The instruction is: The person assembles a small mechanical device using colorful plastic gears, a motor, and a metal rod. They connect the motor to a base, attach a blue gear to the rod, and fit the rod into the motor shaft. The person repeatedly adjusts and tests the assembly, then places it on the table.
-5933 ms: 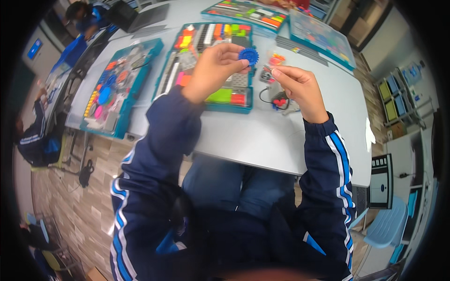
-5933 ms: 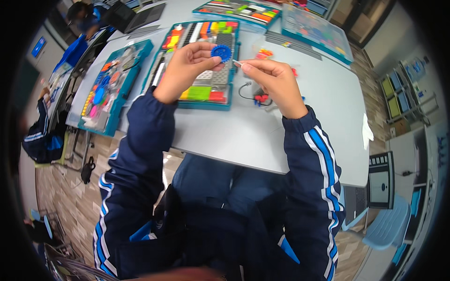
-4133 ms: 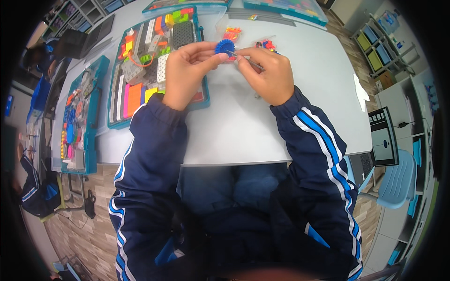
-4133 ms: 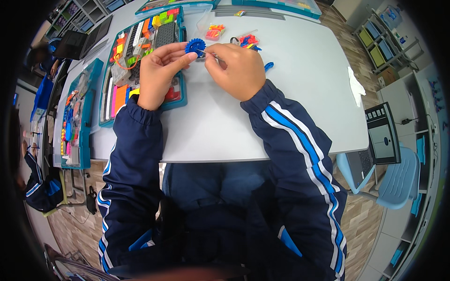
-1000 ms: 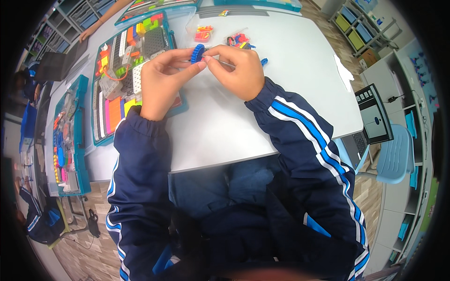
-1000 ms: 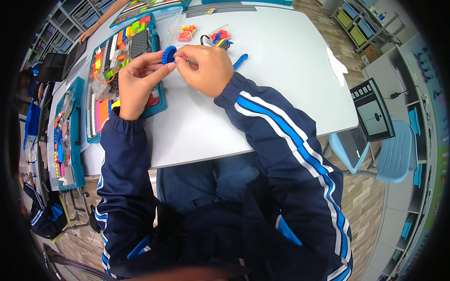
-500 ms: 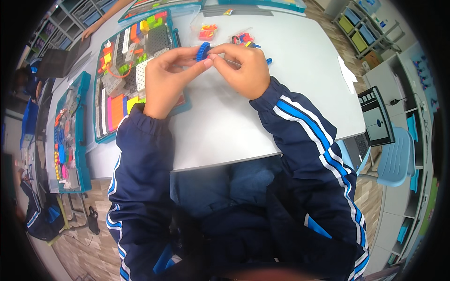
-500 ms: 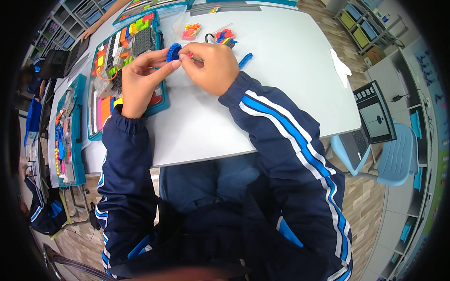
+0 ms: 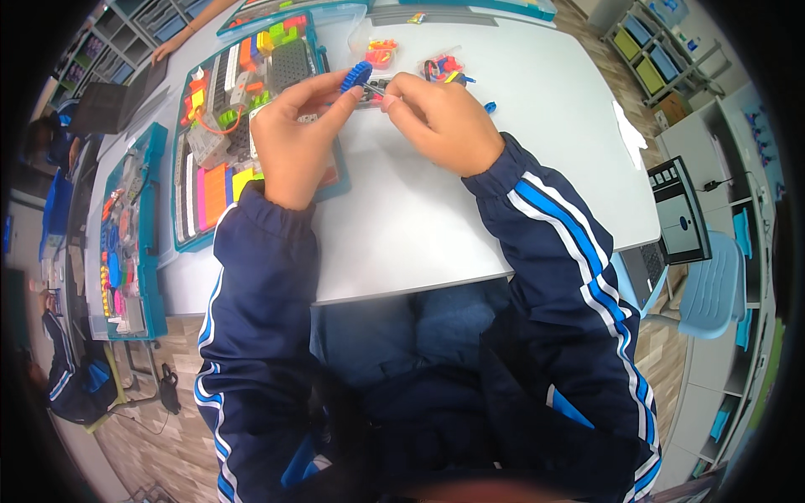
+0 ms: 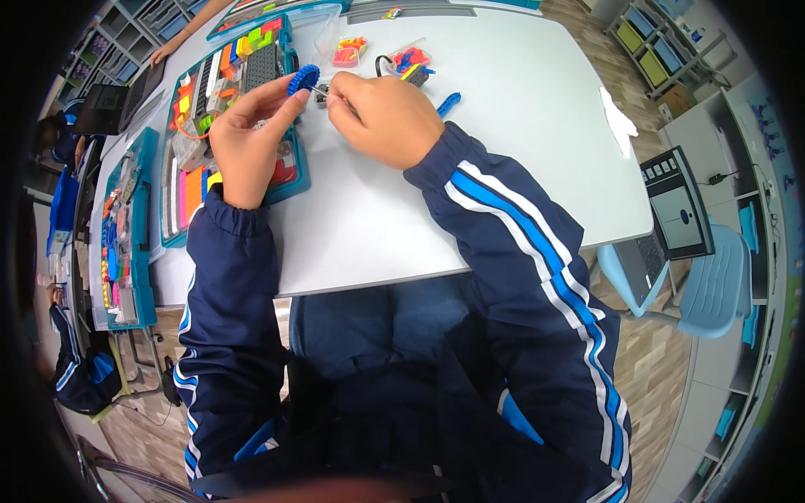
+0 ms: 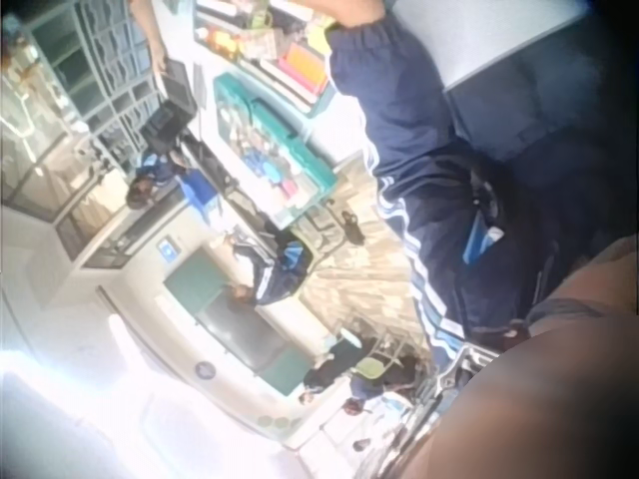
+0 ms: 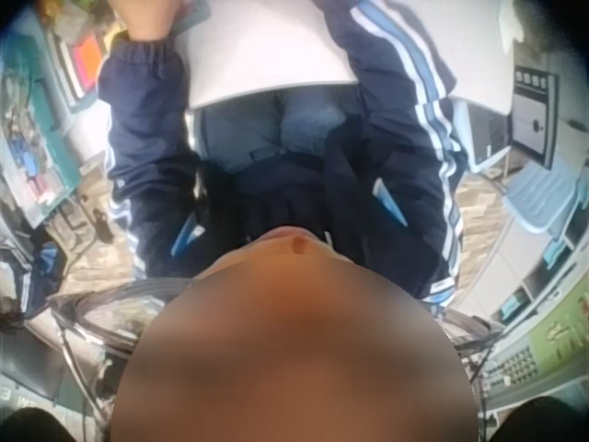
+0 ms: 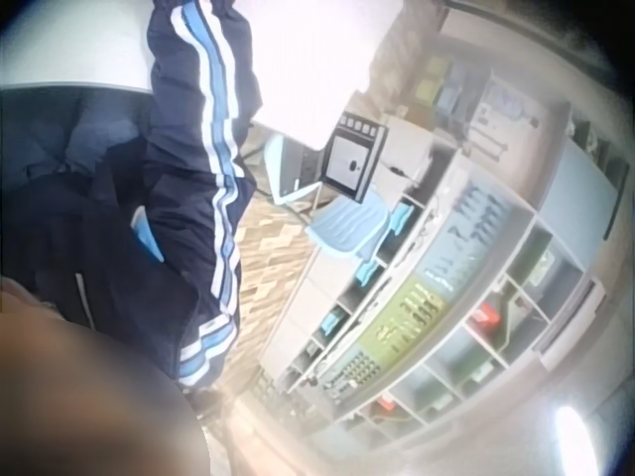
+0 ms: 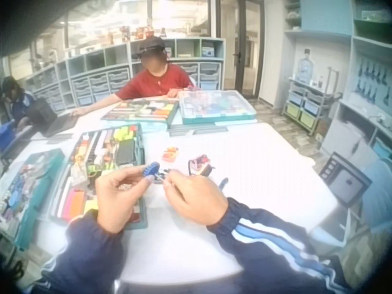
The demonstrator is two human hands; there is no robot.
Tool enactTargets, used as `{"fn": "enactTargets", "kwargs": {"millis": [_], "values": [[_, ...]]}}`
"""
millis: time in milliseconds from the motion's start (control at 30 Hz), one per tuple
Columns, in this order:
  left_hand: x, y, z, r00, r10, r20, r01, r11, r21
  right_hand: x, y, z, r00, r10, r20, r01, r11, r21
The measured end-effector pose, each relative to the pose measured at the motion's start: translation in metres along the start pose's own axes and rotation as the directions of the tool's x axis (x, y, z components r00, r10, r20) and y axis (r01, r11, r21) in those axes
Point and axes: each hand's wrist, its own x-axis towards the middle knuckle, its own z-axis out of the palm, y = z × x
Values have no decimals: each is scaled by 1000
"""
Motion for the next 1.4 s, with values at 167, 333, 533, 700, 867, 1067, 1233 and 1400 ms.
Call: {"fn": "enactTargets", "kwargs": {"millis": [167,333,533,700,867,1067,1233,1400], "values": [[0,1,-1,998,-55,12,55,998,29,-3,-1,12,1000,-6,8,8,985,-170],[0,2,-1,1000,-15,27,11,990,141,-6,-6,20,1000,-16,-4,14,956,-292],[-2,5,-2,999,-48,16,46,992,113,-8,-8,26,995,-74,-74,49,955,-292],[-2,4,-3,999,-27,20,24,993,115,-8,-9,26,995,-59,-75,35,958,-283],[-1,1,-3,999,37,34,-40,992,120,-9,-8,26,996,-50,-76,27,957,-288],[-1,3,-1,998,19,52,-28,986,164,-7,-4,25,995,-64,-77,42,962,-268],[-2,3,-1,991,118,56,-127,970,208,-8,-2,26,995,-68,-76,44,960,-277],[-3,4,-1,986,149,69,-162,959,233,-8,-4,25,999,-1,-50,-12,965,-261]]}}
